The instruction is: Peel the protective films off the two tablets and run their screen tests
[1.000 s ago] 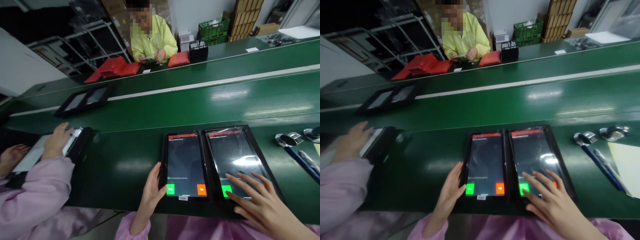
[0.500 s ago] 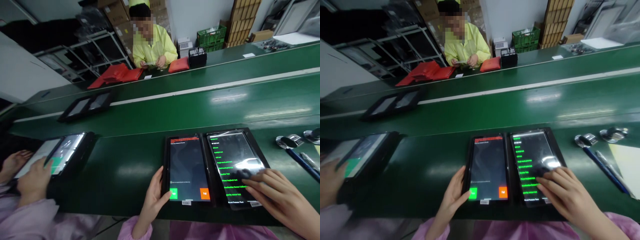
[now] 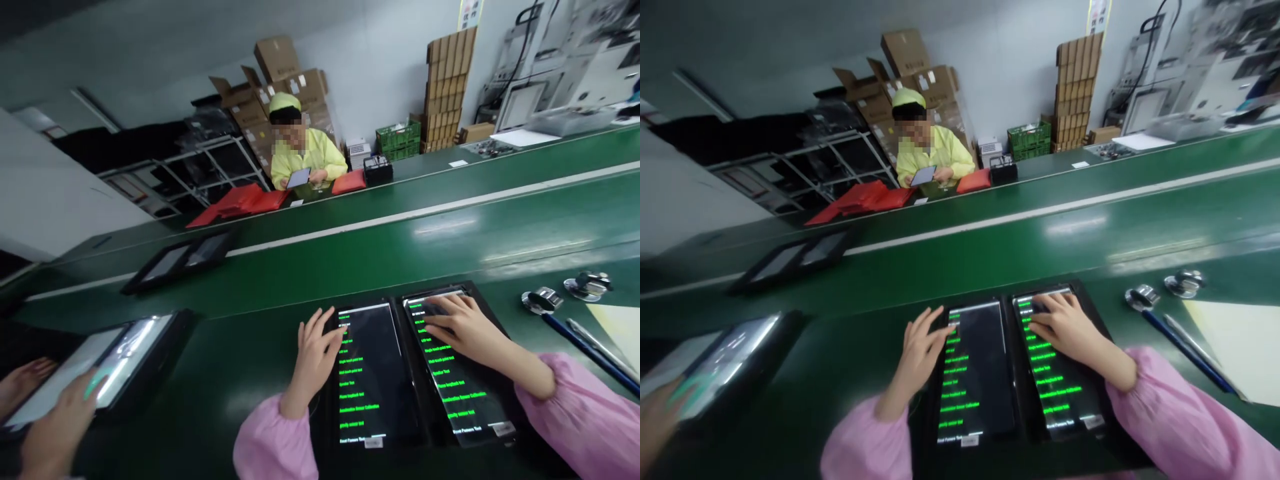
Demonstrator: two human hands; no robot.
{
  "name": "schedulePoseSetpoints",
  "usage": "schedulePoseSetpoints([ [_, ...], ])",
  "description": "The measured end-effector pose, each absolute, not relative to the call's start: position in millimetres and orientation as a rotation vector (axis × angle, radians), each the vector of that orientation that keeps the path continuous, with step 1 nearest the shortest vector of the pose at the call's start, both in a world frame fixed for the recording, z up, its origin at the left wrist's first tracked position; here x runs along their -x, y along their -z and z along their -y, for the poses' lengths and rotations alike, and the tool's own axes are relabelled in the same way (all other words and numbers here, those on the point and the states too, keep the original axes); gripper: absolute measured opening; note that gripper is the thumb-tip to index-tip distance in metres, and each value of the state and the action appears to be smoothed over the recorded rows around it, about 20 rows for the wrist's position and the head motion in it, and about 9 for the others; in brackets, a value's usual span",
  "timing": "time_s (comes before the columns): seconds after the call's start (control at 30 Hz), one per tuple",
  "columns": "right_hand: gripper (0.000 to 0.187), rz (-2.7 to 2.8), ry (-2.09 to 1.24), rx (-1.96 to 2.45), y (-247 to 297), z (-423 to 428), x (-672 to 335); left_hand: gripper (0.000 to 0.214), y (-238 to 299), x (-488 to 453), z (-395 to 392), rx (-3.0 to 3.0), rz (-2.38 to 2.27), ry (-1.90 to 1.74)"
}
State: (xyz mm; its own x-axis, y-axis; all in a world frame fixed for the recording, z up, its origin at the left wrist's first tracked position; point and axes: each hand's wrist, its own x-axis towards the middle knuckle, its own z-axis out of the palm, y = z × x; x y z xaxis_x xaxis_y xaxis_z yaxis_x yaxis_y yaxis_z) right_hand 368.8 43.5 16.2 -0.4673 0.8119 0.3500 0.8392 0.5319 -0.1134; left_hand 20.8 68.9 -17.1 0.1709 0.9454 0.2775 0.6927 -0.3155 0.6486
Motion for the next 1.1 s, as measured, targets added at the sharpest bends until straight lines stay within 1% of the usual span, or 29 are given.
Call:
schedulePoseSetpoints([
  [0.13,0.032,2.327,0.028,1.377,-20,-38,-373,0.048,14,-10,-67,-2.063,-1.563,-0.982],
  [0.27,0.032,2.316,0.058,1.437,-17,-53,-369,0.038,10,-21,-82,-2.052,-1.537,-0.912],
  [0.4,0.027,2.331,0.113,1.485,-11,-60,-361,0.03,15,-31,-87,-2.088,-1.515,-0.86],
  [0.6,0.023,2.368,0.178,1.488,-9,-59,-361,0.024,20,-30,-84,-2.108,-1.52,-0.853],
  [0.7,0.024,2.378,0.187,1.469,-8,-60,-365,0.024,18,-29,-83,-2.106,-1.515,-0.832],
  [0.87,0.031,2.379,0.171,1.448,-6,-61,-362,0.025,20,-31,-84,-2.11,-1.521,-0.852],
  [0.97,0.031,2.365,0.138,1.461,-5,-61,-360,0.026,21,-32,-83,-2.128,-1.511,-0.873],
  [1.03,0.031,2.352,0.076,1.452,-5,-61,-366,0.028,20,-29,-82,-2.125,-1.506,-0.936],
  [1.1,0.033,2.29,0.003,1.444,-3,-61,-380,0.031,18,-20,-80,-2.034,-1.553,-1.112],
])
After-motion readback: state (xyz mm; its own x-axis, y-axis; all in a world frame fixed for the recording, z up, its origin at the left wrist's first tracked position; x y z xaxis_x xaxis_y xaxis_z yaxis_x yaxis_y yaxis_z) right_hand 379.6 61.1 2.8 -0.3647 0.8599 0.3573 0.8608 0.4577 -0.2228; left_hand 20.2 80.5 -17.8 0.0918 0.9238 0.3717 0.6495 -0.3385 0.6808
